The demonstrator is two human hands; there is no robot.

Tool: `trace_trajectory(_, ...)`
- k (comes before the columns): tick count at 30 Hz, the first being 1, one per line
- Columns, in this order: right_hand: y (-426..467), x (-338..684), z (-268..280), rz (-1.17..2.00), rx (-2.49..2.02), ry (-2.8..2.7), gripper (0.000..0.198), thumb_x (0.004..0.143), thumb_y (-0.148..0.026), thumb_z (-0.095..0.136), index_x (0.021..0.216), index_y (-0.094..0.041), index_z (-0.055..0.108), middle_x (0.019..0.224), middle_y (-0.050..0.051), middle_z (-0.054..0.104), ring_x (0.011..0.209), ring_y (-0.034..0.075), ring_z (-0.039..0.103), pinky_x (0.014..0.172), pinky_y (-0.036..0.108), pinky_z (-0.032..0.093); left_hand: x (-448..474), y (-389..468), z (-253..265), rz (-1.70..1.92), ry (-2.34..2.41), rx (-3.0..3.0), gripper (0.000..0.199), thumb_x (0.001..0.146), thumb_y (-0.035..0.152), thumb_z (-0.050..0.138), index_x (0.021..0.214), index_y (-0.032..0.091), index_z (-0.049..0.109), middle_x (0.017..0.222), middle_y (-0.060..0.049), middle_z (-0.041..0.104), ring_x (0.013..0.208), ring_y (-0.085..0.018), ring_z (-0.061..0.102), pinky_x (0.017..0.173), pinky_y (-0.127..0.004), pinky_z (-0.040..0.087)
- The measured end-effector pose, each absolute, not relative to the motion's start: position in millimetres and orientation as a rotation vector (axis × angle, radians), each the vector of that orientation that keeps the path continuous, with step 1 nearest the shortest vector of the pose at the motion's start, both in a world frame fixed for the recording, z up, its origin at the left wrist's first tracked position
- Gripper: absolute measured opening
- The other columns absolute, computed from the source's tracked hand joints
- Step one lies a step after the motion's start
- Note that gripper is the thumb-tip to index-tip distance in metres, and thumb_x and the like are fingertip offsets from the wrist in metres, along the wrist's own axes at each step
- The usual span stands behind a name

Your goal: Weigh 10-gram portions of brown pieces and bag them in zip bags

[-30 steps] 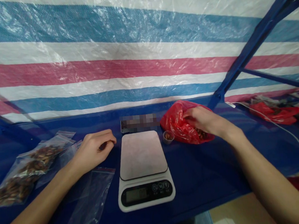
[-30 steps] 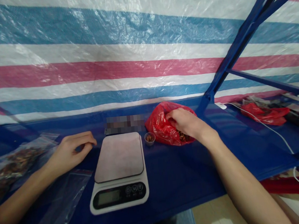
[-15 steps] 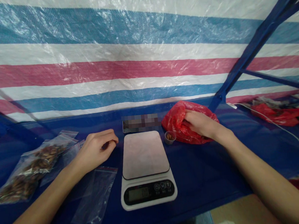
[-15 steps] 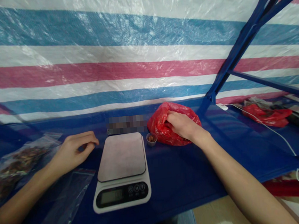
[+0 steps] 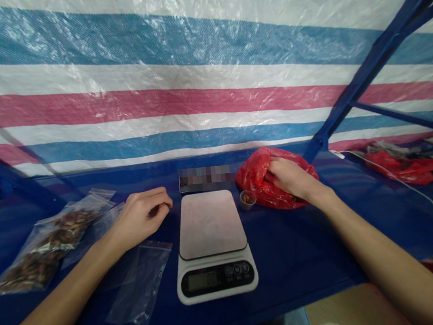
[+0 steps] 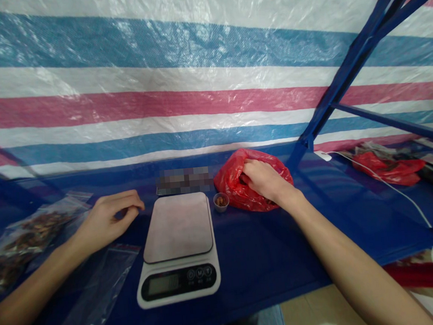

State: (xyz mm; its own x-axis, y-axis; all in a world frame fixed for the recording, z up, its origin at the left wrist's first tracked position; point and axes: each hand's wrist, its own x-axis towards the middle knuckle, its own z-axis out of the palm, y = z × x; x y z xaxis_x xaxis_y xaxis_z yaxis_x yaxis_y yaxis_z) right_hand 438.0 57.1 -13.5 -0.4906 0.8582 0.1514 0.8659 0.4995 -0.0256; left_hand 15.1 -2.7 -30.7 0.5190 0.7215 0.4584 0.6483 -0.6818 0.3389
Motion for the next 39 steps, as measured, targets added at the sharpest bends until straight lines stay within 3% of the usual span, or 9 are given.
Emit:
trace_trajectory(14, 54.3, 434.1, -7.9, -0.039, -1.520, -2.617, 0.020, 0.095, -0.008, 0.060, 0.102, -0.017, 0.077, 0.114, 0.013, 0.080, 0.104, 0.028, 0.076, 0.093, 0.035, 0.055, 14.3, -2.4, -30.7, 0.876, 1.192, 2.613, 0.026, 0.095, 0.011, 0.048, 0.080, 0.019, 0.069, 0.079, 0.001, 0.067, 0.066, -0.011, 0.063, 0.063, -0.023, 0.043)
trace_trajectory(20, 55.6, 431.8, -15.1, -0.075, -1.557, -2.590, 0.022, 0.095, -0.006, 0.057, 0.099, -0.016, 0.077, 0.108, 0.016, 0.080, 0.100, 0.031, 0.076, 0.089, 0.038, 0.056, 12.9, -1.7, -32.9, 0.882, 1.196, 2.597, 0.027, 0.095, 0.011, 0.048, 0.080, 0.019, 0.069, 0.078, 0.001, 0.066, 0.064, -0.011, 0.060, 0.061, -0.024, 0.041)
trace_trajectory(29, 65.7, 437.3, -14.2, -0.119, -1.445, -2.506, 0.025, 0.091, -0.003, 0.054, 0.090, -0.017, 0.074, 0.104, 0.014, 0.079, 0.101, 0.027, 0.074, 0.094, 0.034, 0.053, 12.8, 0.2, -31.9, 0.881, 1.208, 2.612, 0.027, 0.094, 0.010, 0.048, 0.080, 0.018, 0.069, 0.078, 0.001, 0.067, 0.062, -0.010, 0.059, 0.061, -0.024, 0.041)
trace_trajectory(35, 61.9, 440.3, -0.3, -0.062, -1.355, -2.409, 0.023, 0.089, -0.005, 0.053, 0.080, -0.018, 0.069, 0.092, 0.011, 0.076, 0.084, 0.025, 0.072, 0.081, 0.034, 0.054, 14.1, -1.9, -28.6, 0.867, 1.227, 2.620, 0.027, 0.093, 0.011, 0.048, 0.080, 0.018, 0.070, 0.078, 0.001, 0.068, 0.063, -0.010, 0.061, 0.059, -0.024, 0.041)
trace_trajectory(39, 55.4, 446.3, 11.1, 0.035, -1.225, -2.344, 0.018, 0.095, -0.016, 0.057, 0.084, -0.020, 0.071, 0.091, 0.009, 0.077, 0.080, 0.024, 0.072, 0.076, 0.033, 0.053, 14.1, -1.9, -27.6, 0.873, 1.245, 2.611, 0.027, 0.093, 0.011, 0.048, 0.079, 0.018, 0.070, 0.078, 0.000, 0.069, 0.064, -0.011, 0.062, 0.059, -0.023, 0.041)
